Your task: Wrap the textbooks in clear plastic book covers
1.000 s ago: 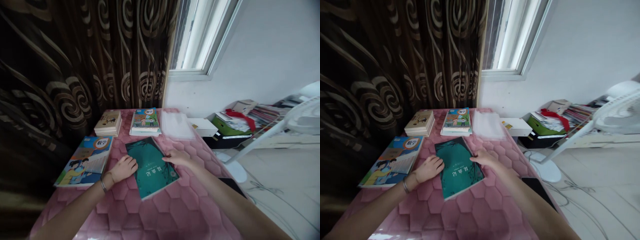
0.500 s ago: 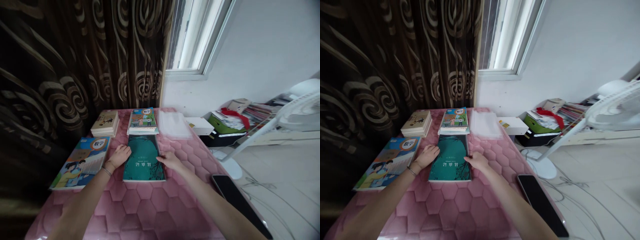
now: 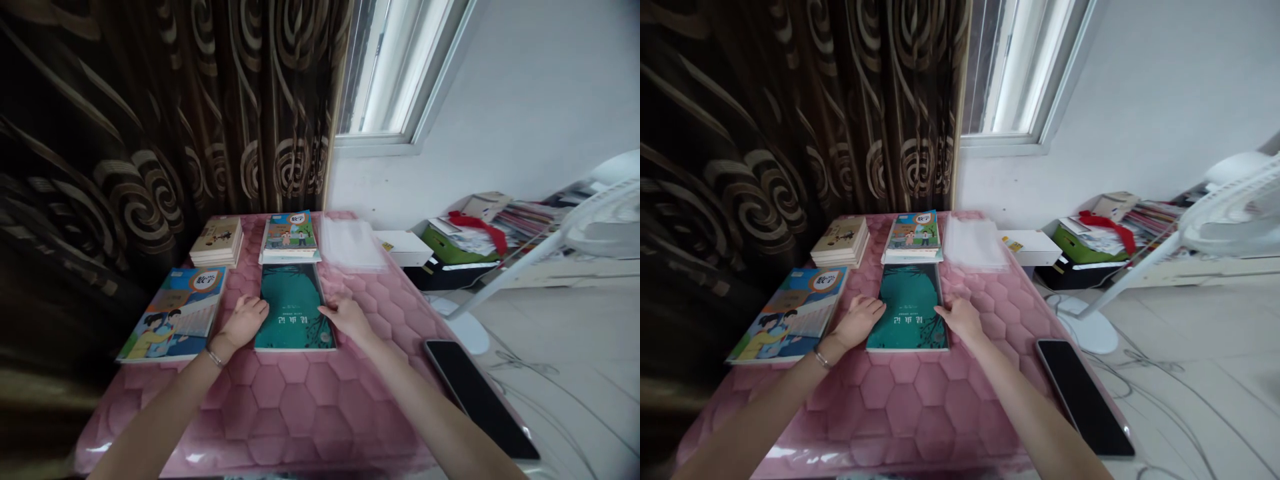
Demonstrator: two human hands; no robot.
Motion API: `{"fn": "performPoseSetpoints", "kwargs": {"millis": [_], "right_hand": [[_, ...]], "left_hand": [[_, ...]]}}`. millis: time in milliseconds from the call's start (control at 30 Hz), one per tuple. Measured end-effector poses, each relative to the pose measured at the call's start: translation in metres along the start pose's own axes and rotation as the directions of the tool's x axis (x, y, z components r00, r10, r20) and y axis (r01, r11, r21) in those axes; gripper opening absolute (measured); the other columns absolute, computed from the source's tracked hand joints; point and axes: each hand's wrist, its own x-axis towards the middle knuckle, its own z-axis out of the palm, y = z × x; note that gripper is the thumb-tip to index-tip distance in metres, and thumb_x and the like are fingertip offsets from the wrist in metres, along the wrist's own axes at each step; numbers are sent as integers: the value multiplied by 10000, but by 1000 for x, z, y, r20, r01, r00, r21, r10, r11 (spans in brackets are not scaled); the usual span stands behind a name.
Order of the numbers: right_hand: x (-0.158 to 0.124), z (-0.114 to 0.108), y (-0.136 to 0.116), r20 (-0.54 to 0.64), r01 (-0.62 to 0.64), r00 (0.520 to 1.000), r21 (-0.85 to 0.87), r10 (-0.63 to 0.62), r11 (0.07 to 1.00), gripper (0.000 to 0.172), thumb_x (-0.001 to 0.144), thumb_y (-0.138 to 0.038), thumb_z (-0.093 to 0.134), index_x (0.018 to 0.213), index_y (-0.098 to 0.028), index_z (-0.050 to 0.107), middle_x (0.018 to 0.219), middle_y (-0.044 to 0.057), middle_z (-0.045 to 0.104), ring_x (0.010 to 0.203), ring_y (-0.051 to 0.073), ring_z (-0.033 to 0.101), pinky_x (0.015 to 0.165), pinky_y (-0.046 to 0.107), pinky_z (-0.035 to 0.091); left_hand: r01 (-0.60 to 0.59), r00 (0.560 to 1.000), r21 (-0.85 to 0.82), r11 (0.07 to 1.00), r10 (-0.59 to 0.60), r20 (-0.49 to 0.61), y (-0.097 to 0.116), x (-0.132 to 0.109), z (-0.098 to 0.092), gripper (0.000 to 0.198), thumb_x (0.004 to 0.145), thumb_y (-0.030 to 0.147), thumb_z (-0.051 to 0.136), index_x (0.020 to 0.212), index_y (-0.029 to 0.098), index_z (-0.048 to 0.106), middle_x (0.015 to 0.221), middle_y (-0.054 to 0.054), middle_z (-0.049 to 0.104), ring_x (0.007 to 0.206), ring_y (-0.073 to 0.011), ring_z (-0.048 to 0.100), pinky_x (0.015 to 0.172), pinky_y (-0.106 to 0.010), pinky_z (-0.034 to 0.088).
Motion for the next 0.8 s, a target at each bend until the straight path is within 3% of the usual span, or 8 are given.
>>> {"fn": "performPoseSetpoints", "kwargs": {"millis": [100, 267, 367, 500, 667, 800], "right_hand": [[-17, 5, 3, -165, 146, 974, -50, -153, 988, 120, 846, -288, 616, 894, -212, 695, 916, 52, 706, 859, 200, 644, 768, 299, 472], [-62, 22, 0, -266, 439, 853, -96, -448, 893, 211, 873, -194, 532, 860, -247, 736, 1026, 56, 677, 953, 205, 594, 855, 352, 463], [-84, 35, -16, -223, 517, 818, -120, -531, 847, 165, 848, -210, 579, 899, -252, 730, 1048, 56, 674, 995, 222, 570, 864, 383, 436], [-92, 49, -41, -124, 568, 791, -216, -599, 794, 97, 798, -230, 670, 891, -211, 690, 1072, 61, 670, 1005, 233, 551, 850, 390, 418], [-81, 58, -51, -45, 625, 728, -369, -684, 688, 46, 849, -236, 663, 829, -195, 670, 999, 55, 692, 984, 221, 554, 857, 390, 397], [-78, 56, -41, -39, 652, 688, -405, -724, 641, 105, 891, -218, 617, 812, -210, 685, 985, 27, 713, 983, 203, 565, 842, 371, 385]], "left_hand": [[4, 1000, -145, 989, -8, -30, 13, -23, -7, 383, 840, 20, 483, 1142, 209, 625, 1100, -48, 681, 999, -187, 566, 945, -389, 366], [41, 991, -363, 931, -84, -105, 40, -48, -21, 396, 808, 23, 475, 1077, 235, 675, 1085, -32, 705, 999, -179, 587, 972, -395, 357], [45, 987, -405, 913, -104, -124, 64, -43, -28, 256, 817, 116, 537, 1004, 212, 681, 1000, -39, 697, 942, -193, 585, 975, -407, 358], [58, 984, -320, 946, -108, -139, 87, -27, -23, 95, 840, 154, 585, 892, 175, 662, 867, -30, 651, 868, -188, 559, 921, -385, 374], [-6, 985, -237, 972, -35, -169, 86, -20, -12, 146, 880, 115, 565, 760, 175, 620, 787, -2, 613, 805, -162, 525, 899, -375, 342], [-47, 985, -210, 977, 11, -170, 80, -22, -13, 128, 909, 146, 550, 820, 182, 635, 785, 11, 618, 797, -154, 521, 892, -368, 325]]}}
